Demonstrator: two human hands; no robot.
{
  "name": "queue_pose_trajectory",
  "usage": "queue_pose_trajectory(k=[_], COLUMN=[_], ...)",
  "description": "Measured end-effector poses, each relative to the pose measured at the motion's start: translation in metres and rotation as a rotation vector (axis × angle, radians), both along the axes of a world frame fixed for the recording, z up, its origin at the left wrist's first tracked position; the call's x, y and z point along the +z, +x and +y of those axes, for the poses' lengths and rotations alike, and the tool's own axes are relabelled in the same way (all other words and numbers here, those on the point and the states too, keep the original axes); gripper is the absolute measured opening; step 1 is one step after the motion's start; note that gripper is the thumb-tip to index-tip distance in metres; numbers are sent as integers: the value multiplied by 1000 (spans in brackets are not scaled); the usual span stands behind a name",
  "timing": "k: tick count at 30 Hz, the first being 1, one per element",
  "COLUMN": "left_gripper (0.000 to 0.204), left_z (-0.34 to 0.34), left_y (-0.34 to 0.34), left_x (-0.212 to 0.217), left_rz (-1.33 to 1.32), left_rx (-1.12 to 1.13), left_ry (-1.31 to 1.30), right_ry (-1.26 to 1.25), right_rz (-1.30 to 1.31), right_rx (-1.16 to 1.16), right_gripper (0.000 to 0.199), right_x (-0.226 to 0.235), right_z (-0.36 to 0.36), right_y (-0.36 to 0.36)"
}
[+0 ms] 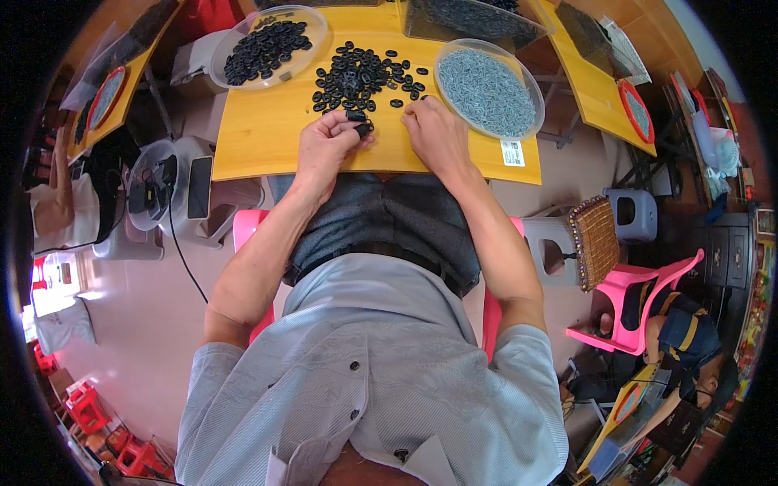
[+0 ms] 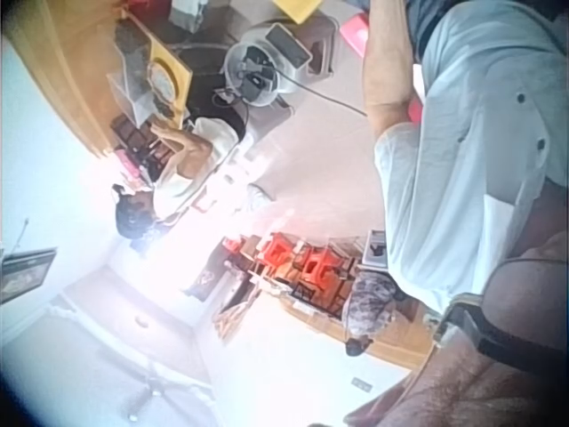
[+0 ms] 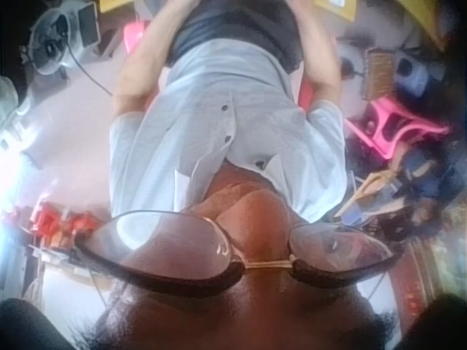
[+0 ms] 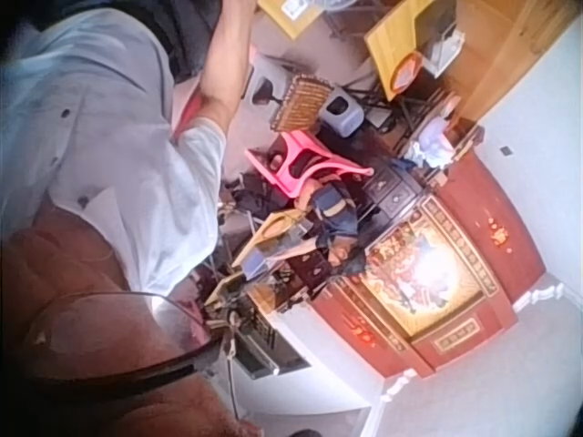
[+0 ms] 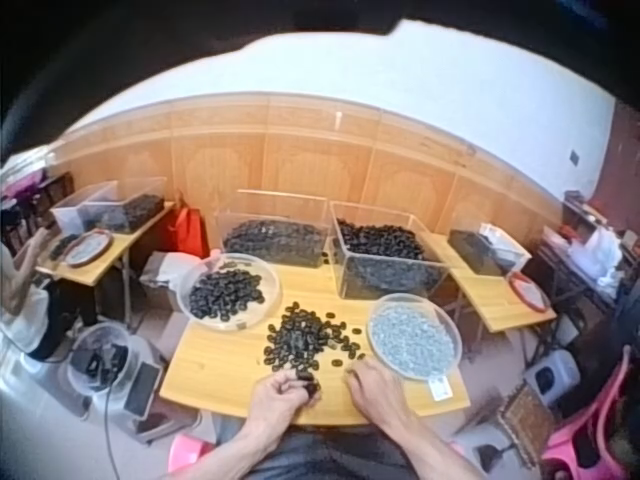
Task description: The person assembles components by picking up plastic parts and small pins from the table and fitting the pins into the plastic parts by hand.
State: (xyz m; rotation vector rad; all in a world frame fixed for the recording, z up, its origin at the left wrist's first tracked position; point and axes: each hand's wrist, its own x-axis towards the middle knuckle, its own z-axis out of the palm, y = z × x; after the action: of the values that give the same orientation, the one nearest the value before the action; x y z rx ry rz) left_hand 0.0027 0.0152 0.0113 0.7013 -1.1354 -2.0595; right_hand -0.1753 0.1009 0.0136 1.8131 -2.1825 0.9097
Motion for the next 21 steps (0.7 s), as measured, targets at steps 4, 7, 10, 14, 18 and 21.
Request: queue_pose_trajectory(k=[4,7,10,14,18,21], left_gripper=[19,19,19,20,20,20], left_z=[1,2,2,5,4,5], left_y=[0,0,-1,0,-2,-2], left_x=[-1,-3,-5,-2,-6,-7], left_rz=[-13,-46,-46,-62,-118,-129], left_rx=[-22,-41,-43,-46,-43,-43], left_ry=[-37,-78,-93,-97,-171,-198], right_ry=[38,67,59,99,50,22], right_rz=[39,61,-69,-614,-725,-744], right_rx=[-8,-2,48,170,195,209], right_gripper=[14,15,14,6,5,7], right_x=[-5,-5,4,24,19,16], right_z=[-7,-5,1,12,13,12], right_y=[-2,-1,8,27,27,25])
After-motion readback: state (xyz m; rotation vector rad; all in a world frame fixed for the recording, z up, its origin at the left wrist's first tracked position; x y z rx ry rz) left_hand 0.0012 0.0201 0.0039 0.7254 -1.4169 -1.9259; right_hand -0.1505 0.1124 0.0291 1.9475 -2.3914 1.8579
